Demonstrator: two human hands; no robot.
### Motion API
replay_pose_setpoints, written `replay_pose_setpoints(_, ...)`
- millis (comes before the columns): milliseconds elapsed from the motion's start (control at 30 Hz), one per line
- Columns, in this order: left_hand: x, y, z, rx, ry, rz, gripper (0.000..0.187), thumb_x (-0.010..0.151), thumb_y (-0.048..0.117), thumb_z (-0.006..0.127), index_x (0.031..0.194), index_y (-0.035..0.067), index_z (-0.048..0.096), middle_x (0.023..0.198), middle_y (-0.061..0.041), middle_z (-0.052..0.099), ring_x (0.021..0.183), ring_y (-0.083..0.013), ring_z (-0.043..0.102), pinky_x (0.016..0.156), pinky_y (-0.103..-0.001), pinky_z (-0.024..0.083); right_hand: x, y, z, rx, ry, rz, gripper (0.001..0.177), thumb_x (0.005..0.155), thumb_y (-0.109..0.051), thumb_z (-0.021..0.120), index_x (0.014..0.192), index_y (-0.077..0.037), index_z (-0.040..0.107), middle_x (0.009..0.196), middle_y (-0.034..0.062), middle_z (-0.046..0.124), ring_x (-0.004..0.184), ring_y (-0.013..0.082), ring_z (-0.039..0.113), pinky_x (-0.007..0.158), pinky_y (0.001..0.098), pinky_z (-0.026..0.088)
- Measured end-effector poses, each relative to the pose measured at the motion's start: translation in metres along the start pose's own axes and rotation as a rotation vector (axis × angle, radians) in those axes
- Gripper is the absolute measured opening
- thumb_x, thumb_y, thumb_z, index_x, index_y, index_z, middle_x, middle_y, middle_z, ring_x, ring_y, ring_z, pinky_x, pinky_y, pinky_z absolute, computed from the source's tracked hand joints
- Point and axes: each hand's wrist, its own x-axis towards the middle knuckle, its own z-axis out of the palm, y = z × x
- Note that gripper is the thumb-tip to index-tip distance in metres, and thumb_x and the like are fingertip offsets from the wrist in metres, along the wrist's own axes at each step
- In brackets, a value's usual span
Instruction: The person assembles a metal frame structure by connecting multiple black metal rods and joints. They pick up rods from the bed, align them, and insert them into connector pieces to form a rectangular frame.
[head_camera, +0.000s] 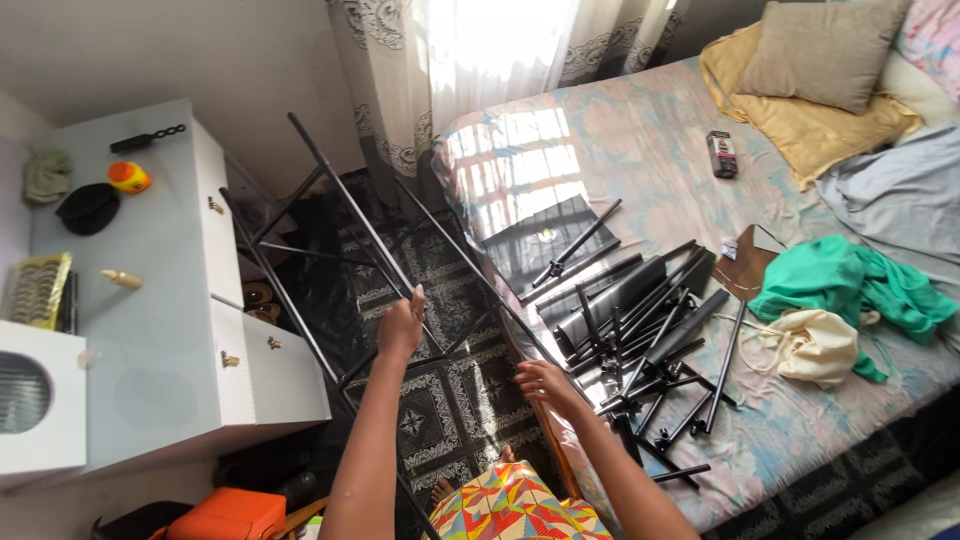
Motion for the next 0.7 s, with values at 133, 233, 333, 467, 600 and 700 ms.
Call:
replay_pose_setpoints(133, -0.019, 0.009, -0.004, 0.093, 0.176, 0.201, 0.074, 0.107, 0.056, 0.031, 0.067, 0.004, 0.065, 0.062, -0.019, 0.065, 0.06, -0.0392, 0.067, 0.061, -0.049, 0.055, 0.003, -0.03, 0.059, -0.039, -0.113, -0.133, 0.043, 0.105, -0.042, 0.046, 0.126, -0.008, 0.063, 0.111, 0.0125, 0.07, 0.099, 0.0253, 0.064, 0.089, 0.0418, 0.055)
replay_pose_setpoints(233, -0.038, 0.021, -0.014, 0.036, 0.358, 0.325, 0.067, 0.107, 0.051, 0.035, 0.067, 0.006, 0.064, 0.056, -0.018, 0.062, 0.052, -0.0388, 0.065, 0.054, -0.049, 0.053, -0.012, -0.087, 0.084, -0.079, -0.177, -0.258, 0.051, 0.105, -0.048, 0.038, 0.125, -0.009, 0.063, 0.118, 0.0128, 0.071, 0.108, 0.0261, 0.065, 0.095, 0.042, 0.053)
replay_pose_setpoints(333, -0.05, 0.033, -0.021, -0.013, 0.45, 0.416, 0.064, 0.107, 0.047, 0.041, 0.063, 0.007, 0.063, 0.054, -0.017, 0.059, 0.049, -0.0367, 0.063, 0.051, -0.047, 0.051, -0.028, -0.147, 0.111, -0.086, -0.248, -0.363, 0.056, 0.104, -0.05, 0.033, 0.13, -0.01, 0.063, 0.125, 0.0111, 0.071, 0.118, 0.0256, 0.063, 0.101, 0.0418, 0.048)
replay_pose_setpoints(467, -0.056, 0.032, -0.015, 0.034, 0.417, 0.491, 0.054, 0.109, 0.041, 0.042, 0.067, 0.011, 0.057, 0.049, -0.008, 0.057, 0.038, -0.0237, 0.06, 0.04, -0.039, 0.049, -0.049, -0.2, 0.135, -0.095, -0.339, -0.549, 0.057, 0.103, -0.05, 0.041, 0.14, -0.01, 0.058, 0.13, 0.0102, 0.066, 0.128, 0.0259, 0.057, 0.107, 0.0434, 0.042)
replay_pose_setpoints(600, -0.072, 0.016, 0.002, 0.073, 0.301, 0.619, 0.044, 0.108, 0.038, 0.049, 0.072, 0.012, 0.054, 0.046, -0.002, 0.053, 0.036, -0.0172, 0.057, 0.038, -0.035, 0.049, -0.04, -0.225, 0.15, -0.192, -0.34, -0.639, 0.06, 0.101, -0.047, 0.053, 0.149, -0.015, 0.038, 0.131, 0.008, 0.067, 0.124, 0.0197, 0.062, 0.103, 0.0368, 0.047)
replay_pose_setpoints(700, -0.101, 0.0, 0.016, 0.178, 0.323, 0.753, 0.039, 0.104, 0.038, 0.056, 0.077, 0.01, 0.054, 0.047, -0.001, 0.052, 0.038, -0.0174, 0.056, 0.041, -0.036, 0.049, -0.022, -0.212, 0.159, 0.187, -0.284, -0.512, 0.05, 0.096, -0.036, 0.063, 0.138, -0.017, 0.041, 0.102, 0.0049, 0.063, 0.087, 0.0189, 0.07, 0.076, 0.0337, 0.058)
